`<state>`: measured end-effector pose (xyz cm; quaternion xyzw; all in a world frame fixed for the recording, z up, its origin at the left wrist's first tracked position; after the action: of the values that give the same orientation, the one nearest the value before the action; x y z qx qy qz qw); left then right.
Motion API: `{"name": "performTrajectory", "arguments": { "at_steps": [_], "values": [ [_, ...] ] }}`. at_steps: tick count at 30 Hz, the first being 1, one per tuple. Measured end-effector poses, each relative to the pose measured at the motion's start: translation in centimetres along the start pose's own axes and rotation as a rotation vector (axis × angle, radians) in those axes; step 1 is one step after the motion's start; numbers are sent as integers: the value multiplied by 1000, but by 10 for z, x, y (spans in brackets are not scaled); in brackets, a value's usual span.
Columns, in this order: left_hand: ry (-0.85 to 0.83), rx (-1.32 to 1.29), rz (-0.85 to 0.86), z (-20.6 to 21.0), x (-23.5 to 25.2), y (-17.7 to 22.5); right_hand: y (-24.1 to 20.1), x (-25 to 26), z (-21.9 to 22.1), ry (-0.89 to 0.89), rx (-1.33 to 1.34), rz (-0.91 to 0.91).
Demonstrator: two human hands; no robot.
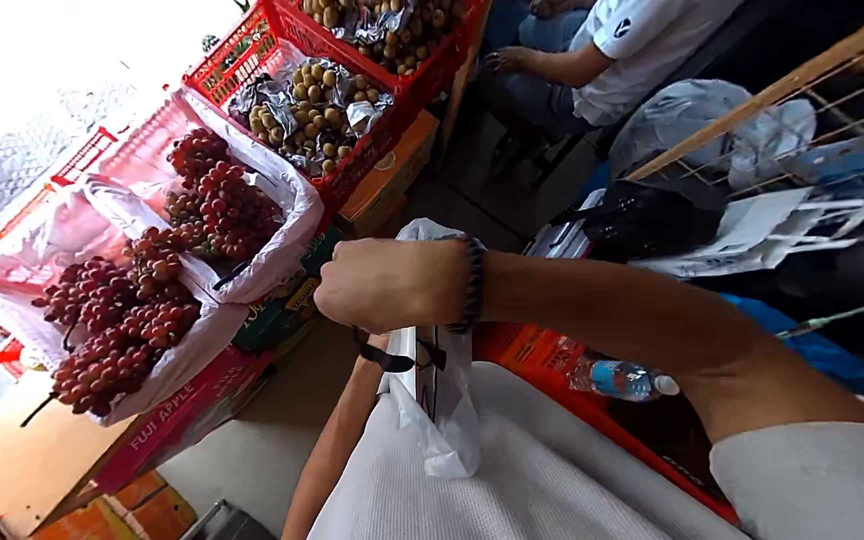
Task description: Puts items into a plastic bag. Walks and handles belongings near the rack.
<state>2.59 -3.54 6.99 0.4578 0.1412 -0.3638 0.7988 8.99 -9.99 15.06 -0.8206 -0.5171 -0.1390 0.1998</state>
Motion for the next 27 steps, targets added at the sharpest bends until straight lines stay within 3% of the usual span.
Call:
{"name": "performTrajectory", "arguments": {
  "at_steps": [1, 4, 6, 10, 13, 16, 18, 21, 23, 27],
  "values": [
    [12, -4, -36, -2, 2, -2, 2, -7, -13, -20, 115, -33],
    [-62, 24, -33, -27, 15, -24, -34, 6, -102, -367, 239, 78],
    [-184, -51, 10, -39, 12, -30, -48, -10, -123, -364, 279, 110],
    [-67, -163, -103, -40, 8, -25, -55, -51, -119, -346, 266, 151],
    [-149, -131, 8, -63, 37, -48, -59, -48, -124, -385, -48, 311],
    [-43, 38, 65, -72, 50, -51, -66, -40, -117, -352, -127, 407],
    [-29, 116, 59, -76, 54, -52, -67, -43, -101, -257, -74, 373],
    [117, 169, -78, -64, 43, -38, -65, -51, -86, -174, -16, 268],
    [-72, 51, 50, -82, 52, -53, -63, -54, -85, -148, 8, 213],
    [-42, 66, -18, -87, 44, -53, -58, -56, -70, -194, 39, 200]
  ]
}}
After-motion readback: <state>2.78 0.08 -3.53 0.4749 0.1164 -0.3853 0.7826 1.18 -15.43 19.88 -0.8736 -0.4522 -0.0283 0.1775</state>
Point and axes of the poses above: each hand's wrist, its own x-axis towards the middle knuckle, its own z-axis out of the palm, y = z × x, the point moved 4 cm from there along x, towards the middle knuckle
